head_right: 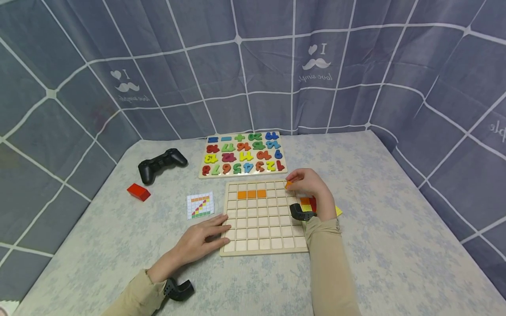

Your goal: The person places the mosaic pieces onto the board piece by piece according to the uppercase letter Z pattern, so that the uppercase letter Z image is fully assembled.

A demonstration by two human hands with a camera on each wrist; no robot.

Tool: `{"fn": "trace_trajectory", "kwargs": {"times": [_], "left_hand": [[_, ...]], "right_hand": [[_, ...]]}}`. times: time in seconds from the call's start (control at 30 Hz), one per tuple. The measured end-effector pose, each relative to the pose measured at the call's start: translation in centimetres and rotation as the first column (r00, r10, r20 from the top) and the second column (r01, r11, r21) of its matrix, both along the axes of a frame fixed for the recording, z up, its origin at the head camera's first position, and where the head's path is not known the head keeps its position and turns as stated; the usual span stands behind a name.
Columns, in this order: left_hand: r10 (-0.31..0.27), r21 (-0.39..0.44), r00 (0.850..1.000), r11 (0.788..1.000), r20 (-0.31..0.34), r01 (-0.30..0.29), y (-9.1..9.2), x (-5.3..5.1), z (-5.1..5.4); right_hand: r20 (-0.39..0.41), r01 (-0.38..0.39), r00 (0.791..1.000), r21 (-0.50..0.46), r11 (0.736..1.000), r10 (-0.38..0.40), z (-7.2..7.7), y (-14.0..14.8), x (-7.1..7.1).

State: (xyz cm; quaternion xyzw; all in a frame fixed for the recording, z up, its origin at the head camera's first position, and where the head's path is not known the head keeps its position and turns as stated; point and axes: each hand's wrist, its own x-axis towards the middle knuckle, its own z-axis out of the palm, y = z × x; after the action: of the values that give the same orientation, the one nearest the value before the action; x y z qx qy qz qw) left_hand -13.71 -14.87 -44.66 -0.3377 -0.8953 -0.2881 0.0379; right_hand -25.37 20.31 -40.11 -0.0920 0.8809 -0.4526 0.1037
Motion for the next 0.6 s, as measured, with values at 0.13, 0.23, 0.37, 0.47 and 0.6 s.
{"fn": "trace_trajectory", "kwargs": {"times": [0.13, 0.23, 0.37, 0.47, 0.6], "left_hand": [[-0.002, 0.001, 1.0, 1.0, -0.003, 0.002, 0.0, 0.0, 0.0], [-0.001, 0.0, 1.0, 1.0, -0.001, 0.001, 0.0, 0.0, 0.0], [0.0, -0.004, 1.0, 1.0, 0.0, 0.0, 0.0, 0.0, 0.0], [-0.001, -0.004, 1.0, 1.0, -0.004, 0.001, 0.0, 0.0, 0.0], [-0.002, -0.002, 1.0, 1.0, -0.005, 0.002, 0.0, 0.0, 0.0]], "right_hand": [[-0.011, -0.075, 0.997, 0.02, 0.997, 0.075, 0.0, -2.1, -0.3], [-0.029, -0.129, 0.991, 0.056, 0.99, 0.131, -0.2, -3.3, -0.3], [-0.059, -0.166, 0.983, 0.099, 0.981, 0.172, -0.6, -4.3, -0.4], [-0.074, -0.168, 0.982, 0.107, 0.98, 0.176, -0.8, -4.8, -0.5], [-0.078, -0.129, 0.987, 0.119, 0.985, 0.139, -1.0, -5.1, -0.6]]}}
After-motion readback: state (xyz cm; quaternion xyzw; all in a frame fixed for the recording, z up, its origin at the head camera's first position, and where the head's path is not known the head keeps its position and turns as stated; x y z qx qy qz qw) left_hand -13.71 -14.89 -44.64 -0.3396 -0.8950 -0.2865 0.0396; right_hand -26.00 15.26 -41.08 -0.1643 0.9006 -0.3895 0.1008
